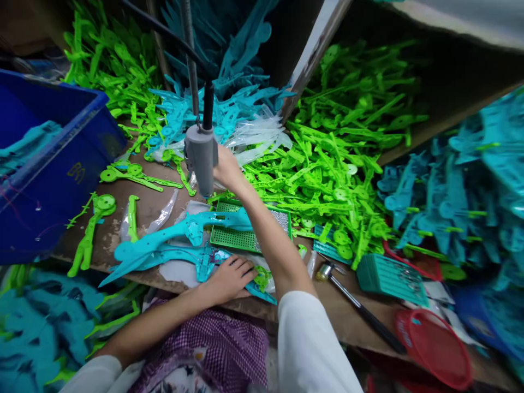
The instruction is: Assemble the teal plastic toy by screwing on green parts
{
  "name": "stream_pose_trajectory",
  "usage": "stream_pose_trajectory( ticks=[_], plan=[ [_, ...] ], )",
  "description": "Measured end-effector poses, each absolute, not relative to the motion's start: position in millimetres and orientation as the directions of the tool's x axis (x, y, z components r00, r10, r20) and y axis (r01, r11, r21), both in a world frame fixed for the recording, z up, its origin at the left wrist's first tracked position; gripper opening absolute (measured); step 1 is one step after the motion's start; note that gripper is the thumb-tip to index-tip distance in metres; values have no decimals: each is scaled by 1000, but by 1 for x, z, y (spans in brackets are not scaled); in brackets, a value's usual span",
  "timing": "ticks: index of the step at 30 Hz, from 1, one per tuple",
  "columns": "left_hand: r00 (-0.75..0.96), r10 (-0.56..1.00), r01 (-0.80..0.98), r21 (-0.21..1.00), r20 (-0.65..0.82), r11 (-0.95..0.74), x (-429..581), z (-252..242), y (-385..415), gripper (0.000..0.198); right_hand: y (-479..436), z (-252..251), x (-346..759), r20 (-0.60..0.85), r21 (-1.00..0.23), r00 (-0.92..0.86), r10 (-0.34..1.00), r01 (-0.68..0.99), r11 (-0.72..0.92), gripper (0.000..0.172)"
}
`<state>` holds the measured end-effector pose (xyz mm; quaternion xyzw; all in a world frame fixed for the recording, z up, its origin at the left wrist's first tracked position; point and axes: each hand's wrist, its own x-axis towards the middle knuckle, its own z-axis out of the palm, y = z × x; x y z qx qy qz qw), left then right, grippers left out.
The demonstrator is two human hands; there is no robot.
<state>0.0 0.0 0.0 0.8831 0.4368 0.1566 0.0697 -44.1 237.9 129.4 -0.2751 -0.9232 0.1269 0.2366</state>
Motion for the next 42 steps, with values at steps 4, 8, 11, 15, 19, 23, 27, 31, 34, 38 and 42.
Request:
stream_pose_trajectory(
  ticks=[4,8,11,15,19,23,27,31,34,38,42],
  plan=[
    [578,792,749,258,197,-611,-2,3,0,56,239,163,-2,527,-614,-457,717,379,693,52],
    [574,802,761,255,166,-597,-5,6,0,53,165,159,92,598,-668,-57,799,516,536,44],
    [569,808,769,248,154,-589,-5,8,1,50,68,129,155,671,-653,248,699,645,397,33],
    [567,807,775,226,165,-590,-5,9,1,48,-32,74,191,680,-591,367,635,787,178,31],
    [573,797,770,208,190,-603,-4,10,2,47,-49,34,193,697,-508,333,635,854,111,34],
    [565,805,774,223,181,-593,-4,10,3,45,-26,17,184,759,-425,252,600,890,164,30],
    [555,815,738,353,168,-575,-9,12,4,52,-19,12,168,667,-447,202,717,878,169,25],
    [457,867,613,636,198,-468,-10,27,2,43,-25,15,157,524,-475,160,836,870,131,27],
    [287,953,461,857,101,-229,4,42,5,35,-26,17,153,483,-489,143,864,863,130,20],
    [290,949,212,976,-120,59,28,51,17,42,-25,21,152,471,-497,144,870,858,127,14],
    [347,899,-100,942,-268,320,33,46,21,50,-35,30,155,485,-496,85,870,846,195,19]
  ],
)
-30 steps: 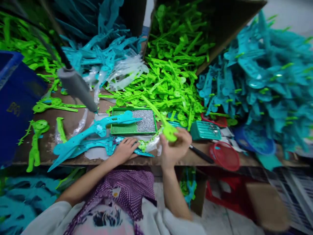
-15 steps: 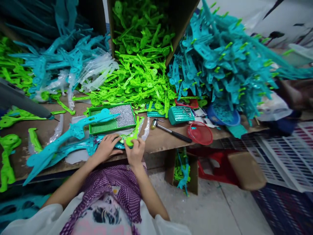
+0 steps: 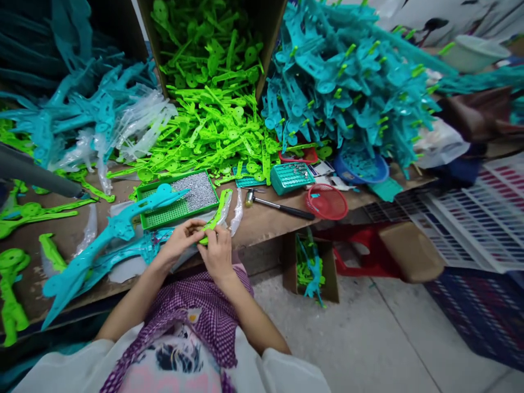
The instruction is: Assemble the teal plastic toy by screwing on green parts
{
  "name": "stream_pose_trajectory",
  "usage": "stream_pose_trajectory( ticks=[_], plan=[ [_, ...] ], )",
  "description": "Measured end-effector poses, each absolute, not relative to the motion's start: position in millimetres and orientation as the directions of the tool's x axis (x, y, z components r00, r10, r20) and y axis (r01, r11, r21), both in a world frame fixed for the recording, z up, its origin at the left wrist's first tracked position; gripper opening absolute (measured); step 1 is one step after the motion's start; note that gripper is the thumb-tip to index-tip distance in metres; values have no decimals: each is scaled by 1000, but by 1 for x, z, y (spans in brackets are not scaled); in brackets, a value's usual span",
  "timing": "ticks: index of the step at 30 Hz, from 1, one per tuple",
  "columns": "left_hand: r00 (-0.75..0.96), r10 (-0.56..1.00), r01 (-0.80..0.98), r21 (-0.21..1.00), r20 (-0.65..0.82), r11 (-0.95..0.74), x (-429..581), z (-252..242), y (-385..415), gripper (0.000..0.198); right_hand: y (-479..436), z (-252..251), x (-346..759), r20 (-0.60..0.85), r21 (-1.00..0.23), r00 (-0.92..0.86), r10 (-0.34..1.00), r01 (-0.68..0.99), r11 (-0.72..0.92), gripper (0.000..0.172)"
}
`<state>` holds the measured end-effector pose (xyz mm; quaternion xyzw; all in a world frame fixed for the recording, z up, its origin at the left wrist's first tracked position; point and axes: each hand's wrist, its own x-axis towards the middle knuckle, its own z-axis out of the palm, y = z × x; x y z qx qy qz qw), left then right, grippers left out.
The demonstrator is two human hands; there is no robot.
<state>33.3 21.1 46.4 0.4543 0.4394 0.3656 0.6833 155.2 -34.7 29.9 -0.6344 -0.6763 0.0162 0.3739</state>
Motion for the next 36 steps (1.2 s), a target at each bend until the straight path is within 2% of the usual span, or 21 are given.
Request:
stream_pose_trajectory(
  ticks=[3,6,8,10,12,14,17,25,28,32,36],
  plan=[
    [342,877,-225,876,-339,426,27,46,16,50,-54,42,158,452,-520,-15,892,808,277,39],
    [315,877,-192,881,-362,432,17,52,11,45,-72,58,165,375,-628,-101,922,704,332,59],
    [305,884,-104,910,-354,400,11,56,10,42,-73,68,175,387,-692,-12,922,657,299,53],
    [323,885,-16,933,-336,360,7,60,10,40,-61,75,191,429,-730,187,884,648,217,41],
    [366,877,52,948,-312,315,6,62,10,38,-39,76,207,448,-758,334,829,634,154,37],
    [400,871,85,958,-286,275,7,63,8,37,-13,71,221,430,-790,344,835,591,164,38],
    [395,877,80,961,-274,264,10,59,7,38,18,60,233,393,-821,260,882,531,209,35],
    [380,885,79,962,-270,260,16,50,22,40,63,39,262,235,-824,34,971,538,181,60],
    [375,887,101,963,-270,250,18,52,36,36,78,33,268,214,-774,-3,977,610,171,60],
    [363,892,129,963,-270,238,21,52,52,31,92,29,269,156,-651,-14,988,751,114,54],
    [377,882,119,959,-283,258,26,47,61,27,98,27,273,96,-583,-16,995,810,70,52]
  ],
)
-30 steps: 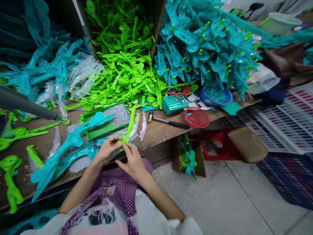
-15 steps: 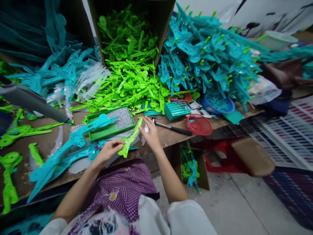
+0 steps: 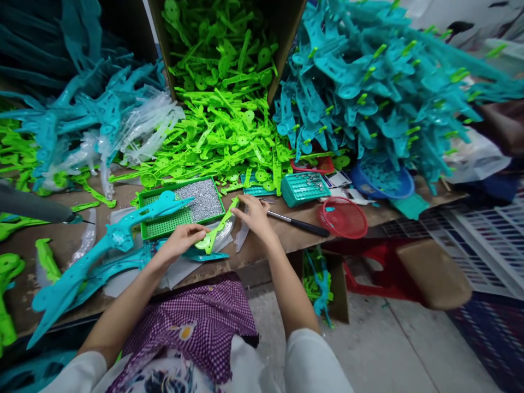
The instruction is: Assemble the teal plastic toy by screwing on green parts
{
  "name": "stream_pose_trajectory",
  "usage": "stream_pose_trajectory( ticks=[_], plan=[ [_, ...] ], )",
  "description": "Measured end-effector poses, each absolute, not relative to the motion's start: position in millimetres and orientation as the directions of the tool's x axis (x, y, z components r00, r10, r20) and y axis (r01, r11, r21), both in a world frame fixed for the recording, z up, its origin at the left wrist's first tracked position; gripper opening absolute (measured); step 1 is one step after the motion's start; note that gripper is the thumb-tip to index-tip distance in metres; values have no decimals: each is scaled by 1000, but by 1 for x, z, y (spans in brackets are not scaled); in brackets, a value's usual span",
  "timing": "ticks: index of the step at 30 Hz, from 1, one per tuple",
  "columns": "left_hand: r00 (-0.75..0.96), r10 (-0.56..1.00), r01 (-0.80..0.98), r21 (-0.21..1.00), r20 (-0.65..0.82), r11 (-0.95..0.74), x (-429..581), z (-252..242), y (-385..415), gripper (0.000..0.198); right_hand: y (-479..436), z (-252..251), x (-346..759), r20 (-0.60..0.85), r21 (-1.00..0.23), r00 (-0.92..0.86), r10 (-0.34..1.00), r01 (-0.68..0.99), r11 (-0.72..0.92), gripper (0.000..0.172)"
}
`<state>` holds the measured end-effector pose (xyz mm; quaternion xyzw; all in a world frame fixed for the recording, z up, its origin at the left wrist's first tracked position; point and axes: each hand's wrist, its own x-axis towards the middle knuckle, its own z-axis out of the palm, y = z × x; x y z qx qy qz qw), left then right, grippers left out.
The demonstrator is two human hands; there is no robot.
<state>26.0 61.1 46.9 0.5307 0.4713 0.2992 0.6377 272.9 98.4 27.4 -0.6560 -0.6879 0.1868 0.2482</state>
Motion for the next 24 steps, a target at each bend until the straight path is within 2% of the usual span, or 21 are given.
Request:
stream_pose_trajectory(
  ticks=[5,9,16,24],
  plan=[
    [378,867,155,945,-325,287,31,39,66,21,103,22,280,35,-547,-65,997,834,74,51],
    [365,866,230,934,-342,273,30,35,65,23,105,20,281,29,-524,-71,997,848,76,49],
    [325,922,479,877,-210,31,30,44,59,19,106,27,279,61,-449,-126,990,883,140,43],
    [391,917,545,823,-78,-162,32,49,45,22,107,26,279,43,-472,-134,990,871,139,47]
  ],
)
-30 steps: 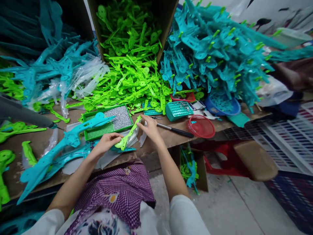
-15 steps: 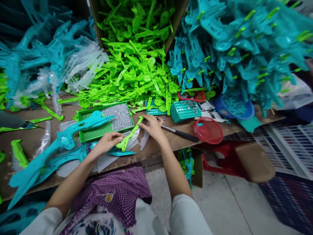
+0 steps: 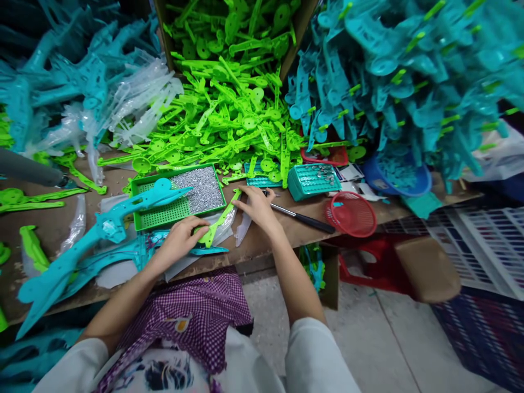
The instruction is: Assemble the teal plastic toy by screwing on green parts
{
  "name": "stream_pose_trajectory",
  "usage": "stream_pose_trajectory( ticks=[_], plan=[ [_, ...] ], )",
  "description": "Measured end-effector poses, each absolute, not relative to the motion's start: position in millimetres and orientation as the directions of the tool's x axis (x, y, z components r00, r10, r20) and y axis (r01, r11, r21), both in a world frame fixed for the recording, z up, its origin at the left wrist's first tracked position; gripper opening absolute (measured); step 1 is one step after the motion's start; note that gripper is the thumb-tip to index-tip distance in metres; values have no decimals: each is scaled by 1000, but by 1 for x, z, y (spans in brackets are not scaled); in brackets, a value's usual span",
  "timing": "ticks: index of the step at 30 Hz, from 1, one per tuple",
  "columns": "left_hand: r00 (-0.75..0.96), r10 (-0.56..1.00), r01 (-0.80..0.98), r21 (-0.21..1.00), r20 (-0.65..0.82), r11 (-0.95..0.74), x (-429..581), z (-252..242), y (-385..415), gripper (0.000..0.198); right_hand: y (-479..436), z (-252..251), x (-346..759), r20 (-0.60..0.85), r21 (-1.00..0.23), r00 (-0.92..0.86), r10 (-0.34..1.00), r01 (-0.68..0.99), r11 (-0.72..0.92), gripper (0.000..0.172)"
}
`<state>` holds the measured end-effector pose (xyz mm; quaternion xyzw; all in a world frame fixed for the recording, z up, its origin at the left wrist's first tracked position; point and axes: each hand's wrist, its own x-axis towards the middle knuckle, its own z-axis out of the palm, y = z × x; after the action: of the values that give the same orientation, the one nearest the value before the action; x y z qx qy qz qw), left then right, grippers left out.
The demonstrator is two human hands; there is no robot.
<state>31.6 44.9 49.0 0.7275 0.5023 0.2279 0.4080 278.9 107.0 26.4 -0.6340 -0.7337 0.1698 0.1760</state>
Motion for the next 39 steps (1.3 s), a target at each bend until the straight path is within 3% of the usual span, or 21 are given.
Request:
stream_pose_trajectory(
  ticks=[7,18,25,32,39],
  plan=[
    [449,893,547,798,-24,-253,26,44,39,44,112,29,279,24,-494,-129,991,861,124,45],
    [484,873,570,775,-49,-273,26,43,44,32,113,25,277,71,-410,-139,988,899,156,37],
    [467,880,567,792,-83,-226,27,44,45,27,106,23,276,32,-421,-134,990,897,135,38],
    [430,897,576,797,-103,-185,24,45,51,26,97,32,270,20,-336,-166,986,928,163,35],
    [407,910,564,804,-74,-187,19,43,55,18,96,31,269,35,-326,-188,981,926,189,39]
  ],
)
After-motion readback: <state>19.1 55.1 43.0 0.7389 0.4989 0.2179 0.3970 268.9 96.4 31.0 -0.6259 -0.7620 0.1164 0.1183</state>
